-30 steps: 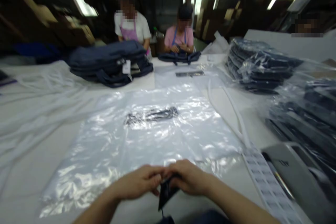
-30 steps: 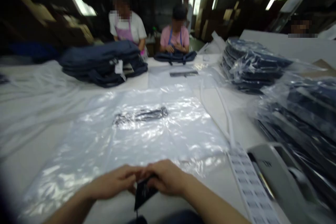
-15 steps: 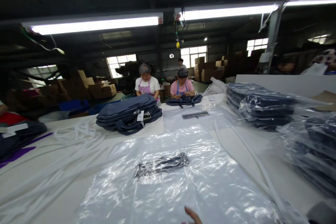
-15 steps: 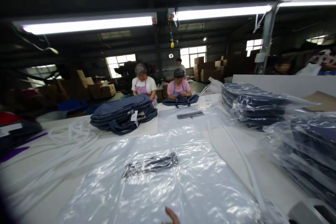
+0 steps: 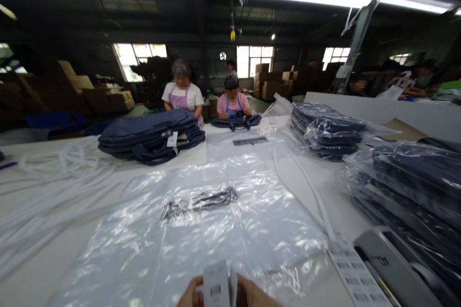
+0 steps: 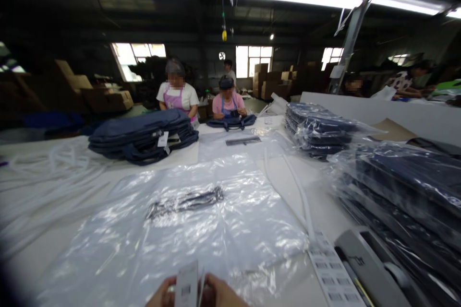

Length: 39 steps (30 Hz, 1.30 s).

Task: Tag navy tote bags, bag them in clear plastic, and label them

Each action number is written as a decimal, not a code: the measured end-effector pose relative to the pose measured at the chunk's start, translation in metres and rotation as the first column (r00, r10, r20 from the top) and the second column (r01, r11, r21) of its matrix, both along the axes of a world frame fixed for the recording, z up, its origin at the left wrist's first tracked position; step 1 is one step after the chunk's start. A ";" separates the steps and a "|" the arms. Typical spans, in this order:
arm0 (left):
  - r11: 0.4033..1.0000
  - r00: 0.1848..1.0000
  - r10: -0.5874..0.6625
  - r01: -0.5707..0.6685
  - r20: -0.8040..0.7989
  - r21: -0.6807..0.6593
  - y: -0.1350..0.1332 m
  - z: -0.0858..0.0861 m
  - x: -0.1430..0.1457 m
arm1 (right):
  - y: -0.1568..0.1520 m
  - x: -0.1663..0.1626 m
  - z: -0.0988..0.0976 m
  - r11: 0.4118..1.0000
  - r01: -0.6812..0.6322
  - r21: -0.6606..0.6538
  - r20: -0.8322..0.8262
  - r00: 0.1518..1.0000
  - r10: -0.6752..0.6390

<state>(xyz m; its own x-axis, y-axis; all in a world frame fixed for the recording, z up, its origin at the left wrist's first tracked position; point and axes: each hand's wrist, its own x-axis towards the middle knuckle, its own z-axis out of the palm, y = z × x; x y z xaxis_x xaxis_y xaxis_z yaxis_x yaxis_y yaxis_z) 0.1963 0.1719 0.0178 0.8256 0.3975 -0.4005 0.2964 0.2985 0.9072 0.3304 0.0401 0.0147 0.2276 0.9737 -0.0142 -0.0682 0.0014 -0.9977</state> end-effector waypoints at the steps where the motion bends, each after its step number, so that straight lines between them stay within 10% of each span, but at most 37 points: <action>1: 0.997 0.997 0.074 -0.073 0.028 -0.030 -0.010 0.001 -0.007 | -0.003 -0.003 0.000 0.998 -0.022 -0.057 -0.137 0.990 0.014; 4: 0.970 0.982 0.190 -0.188 0.001 -0.153 -0.023 0.017 -0.023 | -0.010 -0.004 0.007 0.980 -0.029 -0.197 -0.435 0.898 -0.060; 9: 0.908 0.940 0.336 -0.338 -0.052 -0.249 0.005 0.030 -0.038 | -0.015 0.004 0.022 0.940 0.120 -0.321 -0.390 0.887 -0.246; 22: 0.781 0.845 0.534 -0.502 -0.018 -0.372 0.002 0.019 -0.040 | -0.027 0.014 0.015 0.984 0.055 -0.167 -0.364 0.924 -0.113; 32: 0.618 0.700 0.712 -0.584 0.058 -0.526 -0.013 0.004 -0.044 | -0.039 0.012 0.019 0.929 0.034 -0.369 -0.472 0.854 -0.219; 39: 0.633 0.705 0.705 -0.577 0.076 -0.516 -0.017 0.000 -0.041 | -0.038 0.009 0.026 0.889 0.101 -0.446 -0.432 0.846 -0.313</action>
